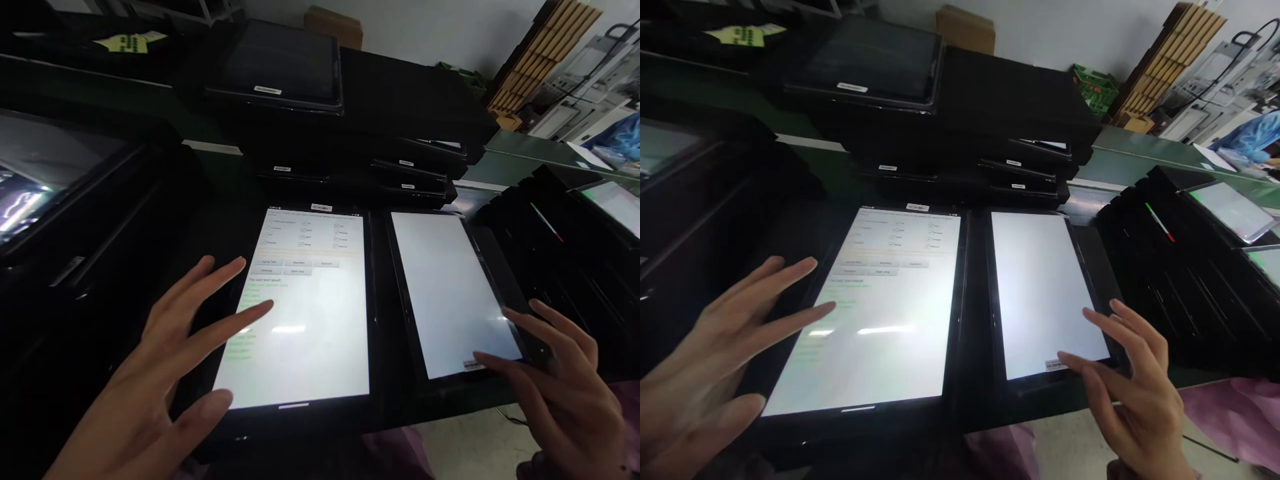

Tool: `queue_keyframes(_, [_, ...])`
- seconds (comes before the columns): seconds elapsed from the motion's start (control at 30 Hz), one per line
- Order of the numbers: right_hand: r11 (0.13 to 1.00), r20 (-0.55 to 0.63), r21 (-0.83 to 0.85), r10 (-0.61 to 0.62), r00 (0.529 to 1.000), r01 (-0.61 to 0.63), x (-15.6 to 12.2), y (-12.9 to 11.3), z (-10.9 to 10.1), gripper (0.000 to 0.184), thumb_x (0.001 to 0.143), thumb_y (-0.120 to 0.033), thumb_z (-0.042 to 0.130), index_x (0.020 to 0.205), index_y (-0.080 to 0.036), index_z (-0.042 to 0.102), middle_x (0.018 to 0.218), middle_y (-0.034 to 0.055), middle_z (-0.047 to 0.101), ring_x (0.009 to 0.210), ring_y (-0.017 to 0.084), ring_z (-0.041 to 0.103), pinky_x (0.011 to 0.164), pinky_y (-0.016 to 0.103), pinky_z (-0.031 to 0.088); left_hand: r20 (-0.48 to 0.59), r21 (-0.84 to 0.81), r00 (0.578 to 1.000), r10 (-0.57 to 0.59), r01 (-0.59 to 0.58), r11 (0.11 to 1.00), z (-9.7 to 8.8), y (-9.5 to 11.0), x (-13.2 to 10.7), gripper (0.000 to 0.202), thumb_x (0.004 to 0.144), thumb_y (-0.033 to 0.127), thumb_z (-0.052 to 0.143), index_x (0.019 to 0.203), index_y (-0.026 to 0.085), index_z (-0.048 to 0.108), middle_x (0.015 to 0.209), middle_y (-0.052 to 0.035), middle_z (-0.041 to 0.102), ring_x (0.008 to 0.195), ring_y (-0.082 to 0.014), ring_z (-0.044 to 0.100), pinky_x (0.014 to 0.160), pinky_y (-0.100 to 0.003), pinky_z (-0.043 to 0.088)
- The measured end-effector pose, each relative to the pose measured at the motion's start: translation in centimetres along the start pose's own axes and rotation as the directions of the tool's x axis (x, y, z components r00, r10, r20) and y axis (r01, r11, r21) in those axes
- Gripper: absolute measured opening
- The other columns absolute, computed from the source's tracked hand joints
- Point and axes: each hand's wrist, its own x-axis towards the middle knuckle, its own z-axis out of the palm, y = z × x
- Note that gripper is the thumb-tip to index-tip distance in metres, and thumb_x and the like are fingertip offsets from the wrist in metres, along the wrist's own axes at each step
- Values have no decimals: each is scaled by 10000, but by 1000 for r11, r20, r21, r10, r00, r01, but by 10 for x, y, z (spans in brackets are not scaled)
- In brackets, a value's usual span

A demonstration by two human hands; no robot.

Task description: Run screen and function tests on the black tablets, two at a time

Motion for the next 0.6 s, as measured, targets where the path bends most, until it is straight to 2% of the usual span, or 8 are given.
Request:
queue_keyframes(0.1, [998, -29, -16, 56, 998, -56, 1, -1, 3, 319, 1065, -184, 604, 1188, -353, 845, 1559, 9, 637, 1578, 397, 465, 1173, 597, 497, -37, -54, 992, -123, 121, 991, 2, 15, 1, 455, 1114, 552, 455, 1519, 760, 448, 1799, 234, 323, 1726, -413, 164, 1336, -826, 167])
queue_keyframes(0.2, [999, -21, 18, 49, 999, -49, 1, -4, 3, 423, 1071, -177, 588, 1341, -445, 774, 1597, -21, 609, 1568, 387, 481, 1070, 588, 548, -25, -48, 983, -179, 178, 983, 5, 24, 1, 473, 1105, 597, 477, 1550, 744, 404, 1824, 189, 293, 1727, -425, 169, 1304, -849, 215])
queue_keyframes(0.27, [999, -28, 27, 34, 999, -34, 1, -5, 3, 517, 1070, -167, 579, 1416, -532, 697, 1600, -54, 604, 1558, 361, 496, 1005, 559, 569, 8, 15, 988, -155, 154, 988, 6, 25, 0, 532, 1093, 607, 501, 1598, 702, 365, 1850, 147, 242, 1726, -446, 163, 1289, -853, 235])
queue_keyframes(0.33, [1000, -51, 28, 11, 999, -10, 0, -4, 5, 548, 1067, -170, 577, 1433, -568, 668, 1586, -67, 615, 1548, 351, 510, 992, 556, 566, 41, 65, 991, -124, 121, 990, 6, 25, -1, 604, 1081, 576, 519, 1647, 658, 324, 1872, 121, 183, 1724, -462, 159, 1280, -816, 314])
queue_keyframes(0.47, [999, -77, 46, -24, 997, 28, -1, 1, 10, 550, 1047, -160, 591, 1428, -546, 682, 1603, -64, 606, 1548, 355, 517, 969, 544, 590, 67, 125, 993, -96, 87, 988, 7, 24, -4, 775, 1020, 526, 558, 1710, 622, 218, 1893, 117, 75, 1707, -512, 182, 1198, -749, 491])
queue_keyframes(0.6, [998, -84, 44, -34, 996, 38, -1, 3, 12, 561, 1037, -149, 595, 1418, -549, 691, 1550, -24, 646, 1511, 383, 560, 904, 567, 647, 73, 203, 994, -85, 68, 977, 13, 20, 0, 872, 986, 537, 618, 1728, 598, 164, 1900, 85, 34, 1712, -521, 144, 1145, -735, 553])
